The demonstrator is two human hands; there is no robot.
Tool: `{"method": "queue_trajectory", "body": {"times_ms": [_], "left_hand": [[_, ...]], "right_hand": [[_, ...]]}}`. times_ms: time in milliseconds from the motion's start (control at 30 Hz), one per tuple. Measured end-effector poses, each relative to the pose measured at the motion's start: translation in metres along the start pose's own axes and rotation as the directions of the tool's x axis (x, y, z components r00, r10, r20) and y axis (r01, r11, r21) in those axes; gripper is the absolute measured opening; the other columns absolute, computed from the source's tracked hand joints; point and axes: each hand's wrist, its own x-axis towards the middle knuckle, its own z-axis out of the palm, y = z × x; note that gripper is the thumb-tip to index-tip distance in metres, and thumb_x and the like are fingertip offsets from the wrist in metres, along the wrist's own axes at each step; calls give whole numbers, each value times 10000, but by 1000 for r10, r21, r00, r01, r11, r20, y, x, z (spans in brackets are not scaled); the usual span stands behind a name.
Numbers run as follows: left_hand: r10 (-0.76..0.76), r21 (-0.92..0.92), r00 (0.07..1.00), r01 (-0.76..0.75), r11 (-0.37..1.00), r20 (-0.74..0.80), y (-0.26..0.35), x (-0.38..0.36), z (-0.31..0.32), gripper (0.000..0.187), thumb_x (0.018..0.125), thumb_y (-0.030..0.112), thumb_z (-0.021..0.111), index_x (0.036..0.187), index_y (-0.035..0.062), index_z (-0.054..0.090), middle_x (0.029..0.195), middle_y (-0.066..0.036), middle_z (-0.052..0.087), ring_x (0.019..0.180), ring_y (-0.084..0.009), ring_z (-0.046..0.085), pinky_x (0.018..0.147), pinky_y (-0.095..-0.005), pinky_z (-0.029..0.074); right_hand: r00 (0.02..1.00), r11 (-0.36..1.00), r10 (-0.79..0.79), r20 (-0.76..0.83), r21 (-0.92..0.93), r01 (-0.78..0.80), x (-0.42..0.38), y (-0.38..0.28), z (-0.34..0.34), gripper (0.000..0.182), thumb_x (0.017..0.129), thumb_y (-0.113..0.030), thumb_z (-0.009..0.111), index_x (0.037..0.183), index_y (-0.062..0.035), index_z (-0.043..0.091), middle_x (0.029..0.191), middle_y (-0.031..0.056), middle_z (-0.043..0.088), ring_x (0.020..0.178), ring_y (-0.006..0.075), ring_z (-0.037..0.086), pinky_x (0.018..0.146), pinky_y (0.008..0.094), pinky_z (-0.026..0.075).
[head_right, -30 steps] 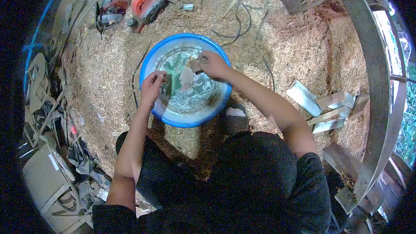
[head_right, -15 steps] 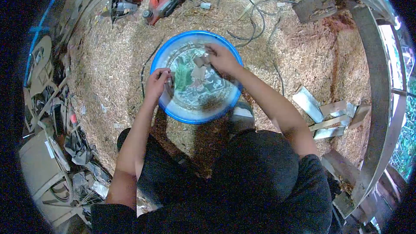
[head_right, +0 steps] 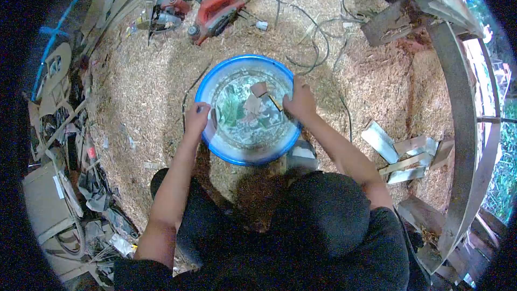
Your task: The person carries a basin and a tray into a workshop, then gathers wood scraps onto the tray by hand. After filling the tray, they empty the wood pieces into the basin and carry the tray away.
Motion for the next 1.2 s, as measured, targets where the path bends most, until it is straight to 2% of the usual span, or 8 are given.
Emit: {"method": "queue_trajectory", "body": {"times_ms": [167,233,267,433,533,633,733,1200], "left_hand": [[-72,-179,997,74,981,18,-10,12,-13,392,914,310,783,1171,14,776,1157,-238,760,1082,-320,727,966,-409,550],[-49,-434,999,43,900,-4,-5,18,-31,339,958,225,748,1225,15,748,1175,-179,740,1064,-264,694,963,-383,536],[18,-456,997,-52,888,-78,-22,30,-33,322,989,181,719,1264,13,710,1155,-121,703,1053,-229,650,972,-365,513],[157,-419,968,-228,879,-196,-21,44,-48,287,998,182,707,1243,33,690,1205,-117,652,1143,-242,608,1017,-362,478],[340,-146,906,-383,912,-252,-9,38,-34,272,975,192,726,1202,42,709,1252,-160,663,1212,-317,617,1039,-414,482],[281,-224,934,-329,918,-219,27,16,-23,257,965,193,734,1172,41,719,1241,-175,673,1233,-349,617,1070,-443,475],[417,-204,893,-446,872,-169,32,22,-6,232,944,174,732,1132,39,724,1252,-209,669,1239,-394,615,1089,-457,473],[573,-368,819,-545,753,-42,107,9,33,190,976,150,681,1113,28,727,1292,-205,662,1292,-401,592,1101,-482,480]], "right_hand": [[991,992,-110,-81,53,115,27,2,20,770,849,-284,757,1513,-8,480,1285,324,638,1187,486,651,1038,539,531],[894,899,-369,-254,147,413,53,7,33,743,852,-298,771,1483,3,517,1317,293,653,1219,452,650,1073,506,518],[934,877,-331,-136,321,357,57,-8,21,726,882,-310,768,1490,5,528,1357,278,652,1244,430,647,1094,484,507],[909,864,-403,-104,284,416,65,-37,-6,634,934,-315,747,1467,-15,579,1384,266,647,1274,410,640,1105,478,499],[873,831,-472,-118,271,486,57,-43,-30,606,937,-309,747,1448,-19,600,1401,253,645,1289,401,636,1107,470,500],[889,884,-445,-106,106,455,33,-53,-73,542,960,-291,729,1418,-17,631,1381,236,668,1273,377,657,1086,448,520],[947,933,-316,-67,162,322,9,-71,-116,439,1000,-269,703,1357,-14,681,1300,211,728,1184,331,720,1004,421,571],[933,949,-310,-182,8,317,-36,-73,-192,309,968,-237,732,1204,-39,749,1066,169,790,985,260,774,861,375,598]]}}
